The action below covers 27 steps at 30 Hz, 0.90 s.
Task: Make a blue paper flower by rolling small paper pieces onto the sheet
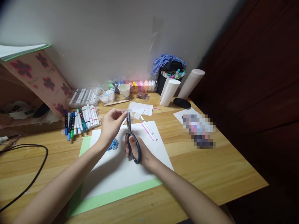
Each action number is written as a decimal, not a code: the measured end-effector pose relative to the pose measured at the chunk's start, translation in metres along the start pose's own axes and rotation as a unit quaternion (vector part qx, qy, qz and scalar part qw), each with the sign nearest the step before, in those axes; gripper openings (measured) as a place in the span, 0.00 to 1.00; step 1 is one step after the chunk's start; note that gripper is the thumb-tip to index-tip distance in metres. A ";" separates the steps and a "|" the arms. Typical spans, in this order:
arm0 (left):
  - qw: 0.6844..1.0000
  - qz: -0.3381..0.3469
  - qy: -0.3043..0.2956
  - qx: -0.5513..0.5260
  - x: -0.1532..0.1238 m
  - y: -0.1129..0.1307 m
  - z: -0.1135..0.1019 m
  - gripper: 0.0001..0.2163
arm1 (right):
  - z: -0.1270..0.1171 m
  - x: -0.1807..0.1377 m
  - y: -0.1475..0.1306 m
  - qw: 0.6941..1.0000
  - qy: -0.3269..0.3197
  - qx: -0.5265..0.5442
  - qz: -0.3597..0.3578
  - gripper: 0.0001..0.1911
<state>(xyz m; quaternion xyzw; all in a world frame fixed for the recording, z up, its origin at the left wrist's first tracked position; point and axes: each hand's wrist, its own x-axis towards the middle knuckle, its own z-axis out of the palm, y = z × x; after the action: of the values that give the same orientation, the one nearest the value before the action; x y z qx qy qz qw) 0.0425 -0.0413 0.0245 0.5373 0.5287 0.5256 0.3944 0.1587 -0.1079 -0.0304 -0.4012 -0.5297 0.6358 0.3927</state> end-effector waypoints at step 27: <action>0.996 -0.065 -0.032 -0.049 0.003 0.008 -0.003 0.12 | -0.008 0.002 0.011 1.000 0.025 -0.005 -0.001 0.37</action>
<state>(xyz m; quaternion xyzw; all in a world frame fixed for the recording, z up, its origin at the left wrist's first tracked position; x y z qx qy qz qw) 0.0406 -0.0396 0.0335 0.4984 0.5232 0.5063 0.4706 0.1643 -0.1043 -0.0424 -0.4186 -0.5232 0.6224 0.4045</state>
